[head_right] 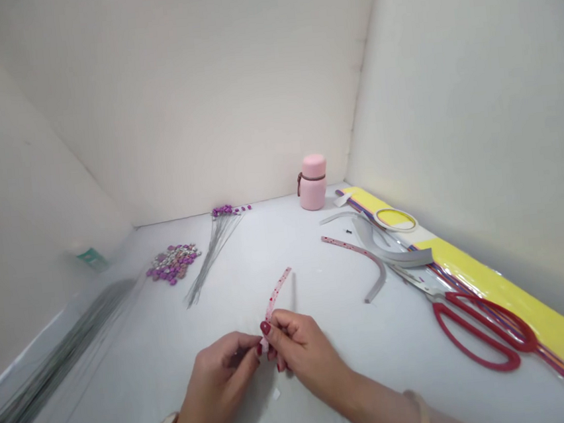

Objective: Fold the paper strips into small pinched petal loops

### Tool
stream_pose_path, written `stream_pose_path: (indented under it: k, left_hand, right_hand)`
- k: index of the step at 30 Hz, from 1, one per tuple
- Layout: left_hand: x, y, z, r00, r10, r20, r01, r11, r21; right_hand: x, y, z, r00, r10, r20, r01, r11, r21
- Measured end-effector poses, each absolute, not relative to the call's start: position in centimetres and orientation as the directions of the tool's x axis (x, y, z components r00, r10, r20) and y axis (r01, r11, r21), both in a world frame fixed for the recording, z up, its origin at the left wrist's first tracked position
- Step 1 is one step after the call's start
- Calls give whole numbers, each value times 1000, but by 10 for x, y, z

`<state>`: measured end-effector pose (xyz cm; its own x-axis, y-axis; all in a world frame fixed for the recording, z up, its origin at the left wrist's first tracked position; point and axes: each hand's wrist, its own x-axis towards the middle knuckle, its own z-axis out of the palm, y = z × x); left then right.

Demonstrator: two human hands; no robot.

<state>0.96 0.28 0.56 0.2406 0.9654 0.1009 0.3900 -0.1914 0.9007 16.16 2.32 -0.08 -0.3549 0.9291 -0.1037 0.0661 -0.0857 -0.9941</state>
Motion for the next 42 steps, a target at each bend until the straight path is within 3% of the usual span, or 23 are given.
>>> stream_pose_path:
  k: [2,5,8,14,19,24,35,42]
  left_hand:
    - [13,6,7,201,977,-71,237,22,971]
    - [17,10,7,208,946,-249,10,252,968]
    - [17,12,5,219,940,-261,-90,285,954]
    - [15,12,0,231,945,-230,-100,259,961]
    - [13,6,1,200,979,-25,61,13,998]
    - [9,-1,3,256,946,198,327,-277,903]
    - [10,3,4,205,973,103,362,-173,916]
    - [11,4,8,216,975,49,422,-138,896]
  right_hand:
    - [162,23,-1,-315,948,-42,115,-6,-993]
    - [163,24,-1,-308,951,-30,183,29,-983]
    - [163,24,0,-317,948,-20,231,57,-971]
    - [163,24,2,-286,958,31,276,114,-954]
    - [162,23,-2,-307,951,-44,203,20,-979]
    - [160,23,-2,-337,933,-122,137,-80,-987]
    - [159,23,0,-319,944,-87,133,-46,-990]
    - [161,24,1,-285,958,-5,198,54,-979]
